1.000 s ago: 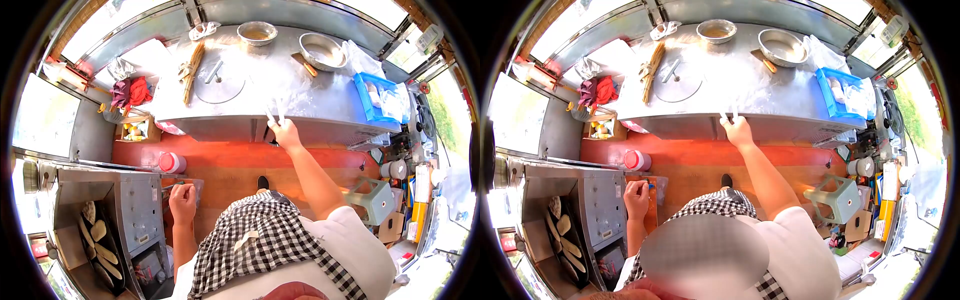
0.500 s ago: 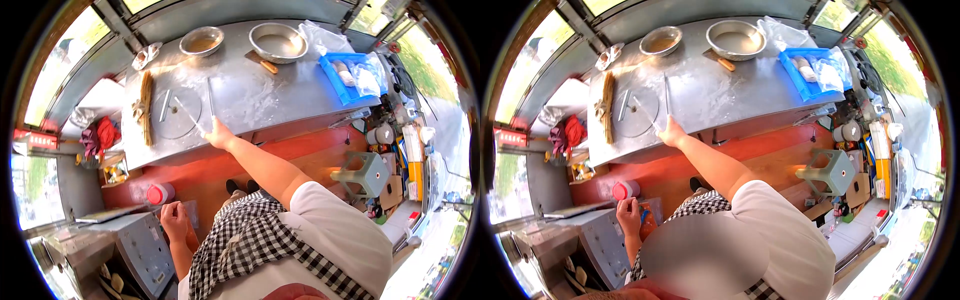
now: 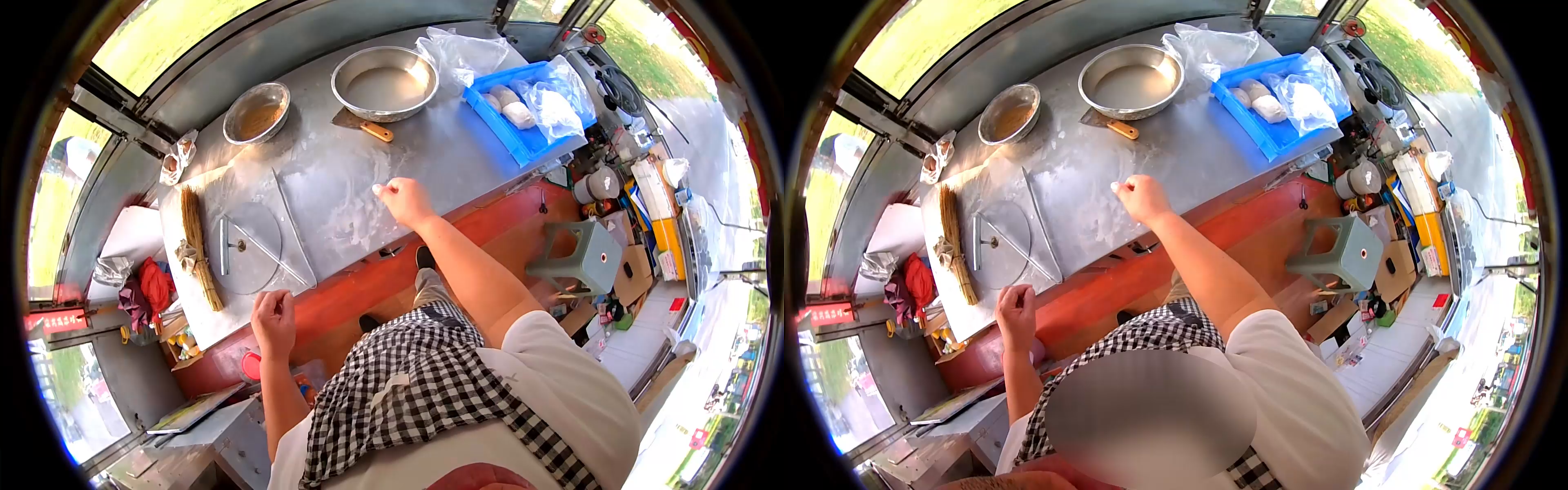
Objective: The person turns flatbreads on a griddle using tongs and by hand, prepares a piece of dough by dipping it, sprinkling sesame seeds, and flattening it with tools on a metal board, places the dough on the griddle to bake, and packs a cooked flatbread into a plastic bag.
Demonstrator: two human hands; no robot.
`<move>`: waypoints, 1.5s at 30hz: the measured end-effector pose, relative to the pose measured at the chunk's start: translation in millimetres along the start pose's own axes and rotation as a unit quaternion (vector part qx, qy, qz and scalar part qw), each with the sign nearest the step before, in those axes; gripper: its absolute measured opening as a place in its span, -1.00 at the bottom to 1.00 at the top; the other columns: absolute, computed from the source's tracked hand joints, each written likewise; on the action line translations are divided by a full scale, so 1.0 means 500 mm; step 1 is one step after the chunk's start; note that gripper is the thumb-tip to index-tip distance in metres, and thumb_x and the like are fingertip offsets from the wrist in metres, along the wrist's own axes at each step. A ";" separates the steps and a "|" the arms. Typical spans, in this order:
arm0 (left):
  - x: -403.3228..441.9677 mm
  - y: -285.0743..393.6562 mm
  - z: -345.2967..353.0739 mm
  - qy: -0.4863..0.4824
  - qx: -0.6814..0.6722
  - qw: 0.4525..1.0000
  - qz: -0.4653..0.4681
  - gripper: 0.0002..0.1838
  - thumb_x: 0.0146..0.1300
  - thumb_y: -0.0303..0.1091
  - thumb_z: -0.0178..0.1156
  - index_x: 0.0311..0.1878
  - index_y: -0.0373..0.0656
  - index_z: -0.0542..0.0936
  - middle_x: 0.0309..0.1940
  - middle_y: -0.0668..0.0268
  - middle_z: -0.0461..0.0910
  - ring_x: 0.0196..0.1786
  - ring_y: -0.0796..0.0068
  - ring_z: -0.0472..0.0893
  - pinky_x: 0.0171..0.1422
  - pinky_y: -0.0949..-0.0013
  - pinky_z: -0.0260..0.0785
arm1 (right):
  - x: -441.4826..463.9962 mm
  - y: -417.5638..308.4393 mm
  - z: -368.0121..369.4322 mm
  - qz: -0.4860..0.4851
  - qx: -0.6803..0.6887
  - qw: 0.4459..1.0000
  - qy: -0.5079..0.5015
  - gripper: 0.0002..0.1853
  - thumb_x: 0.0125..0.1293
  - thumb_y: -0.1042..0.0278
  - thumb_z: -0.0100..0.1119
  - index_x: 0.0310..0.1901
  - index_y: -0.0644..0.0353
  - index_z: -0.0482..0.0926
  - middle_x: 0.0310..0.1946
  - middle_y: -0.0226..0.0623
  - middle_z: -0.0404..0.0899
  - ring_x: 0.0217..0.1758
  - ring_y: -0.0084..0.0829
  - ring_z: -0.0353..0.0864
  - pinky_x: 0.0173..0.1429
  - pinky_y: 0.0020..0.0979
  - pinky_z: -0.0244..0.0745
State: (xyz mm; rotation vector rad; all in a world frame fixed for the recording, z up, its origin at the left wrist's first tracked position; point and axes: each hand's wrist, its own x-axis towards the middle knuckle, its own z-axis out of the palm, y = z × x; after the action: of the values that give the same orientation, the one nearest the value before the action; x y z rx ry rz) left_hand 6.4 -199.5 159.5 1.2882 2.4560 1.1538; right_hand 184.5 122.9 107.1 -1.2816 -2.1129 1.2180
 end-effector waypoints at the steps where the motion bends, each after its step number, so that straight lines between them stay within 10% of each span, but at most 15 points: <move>1: 0.018 0.018 0.021 0.002 0.004 1.000 -0.003 -0.93 0.31 -0.46 0.35 -0.22 -0.25 0.72 -0.41 0.28 0.57 -0.42 0.45 0.53 -0.27 0.37 0.40 | 0.027 0.015 -0.019 0.006 -0.022 1.000 -0.002 -0.68 0.31 0.07 0.39 -0.20 0.21 0.74 -0.28 -0.04 0.74 -0.17 0.01 0.71 -0.04 -0.15 0.61; 8: 0.105 0.159 0.177 0.026 0.002 0.999 -0.047 -0.94 0.31 -0.51 0.34 -0.21 -0.28 0.73 -0.42 0.30 0.56 -0.42 0.51 0.52 -0.29 0.41 0.39 | 0.264 0.099 -0.046 -0.073 -0.208 0.974 0.040 -0.39 0.31 0.03 0.37 0.34 0.06 0.49 0.31 -0.27 0.50 0.36 -0.18 0.50 0.37 -0.03 0.40; 19: 0.178 0.226 0.237 0.038 0.029 0.993 -0.110 -0.94 0.29 -0.52 0.34 -0.20 -0.29 0.72 -0.40 0.27 0.58 -0.41 0.46 0.55 -0.26 0.40 0.42 | 0.387 0.036 0.018 0.002 -0.206 0.965 -0.165 -0.48 0.34 0.07 0.18 0.21 0.23 0.48 0.20 -0.01 0.62 0.27 -0.04 0.62 0.30 -0.03 0.52; 27: 0.330 0.186 0.278 0.018 -0.017 0.998 -0.061 -0.93 0.30 -0.51 0.35 -0.19 -0.27 0.72 -0.39 0.24 0.60 -0.40 0.42 0.57 -0.26 0.37 0.44 | 0.358 -0.019 -0.185 -0.188 -0.030 0.977 -0.091 -0.49 0.36 0.05 0.08 0.21 0.24 0.48 0.00 0.12 0.70 0.04 0.14 0.70 0.14 0.00 0.60; 37: 0.515 0.277 0.354 -0.024 -0.036 0.999 0.019 -0.93 0.30 -0.46 0.35 -0.19 -0.21 0.74 -0.33 0.26 0.64 -0.39 0.39 0.61 -0.30 0.36 0.49 | 0.517 0.019 -0.286 -0.020 -0.276 0.949 -0.150 -0.39 0.38 0.08 0.00 0.39 0.20 0.47 0.04 0.06 0.72 0.15 0.03 0.70 0.25 -0.02 0.58; 45: 0.550 0.392 0.499 0.017 -0.021 0.999 -0.018 -0.84 0.28 -0.50 0.37 -0.08 -0.23 0.73 -0.26 0.26 0.66 -0.35 0.47 0.60 -0.20 0.41 0.52 | 0.566 0.059 -0.367 -0.136 -0.112 0.974 -0.144 -0.36 0.40 0.09 0.00 0.41 0.32 0.44 0.06 0.15 0.69 0.16 0.09 0.68 0.28 -0.02 0.55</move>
State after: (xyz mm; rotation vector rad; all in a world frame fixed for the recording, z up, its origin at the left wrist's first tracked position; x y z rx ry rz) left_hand 71.0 214.6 178.9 1.2180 2.4533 1.2217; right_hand 181.5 458.4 153.1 -0.8968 -2.5958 1.1241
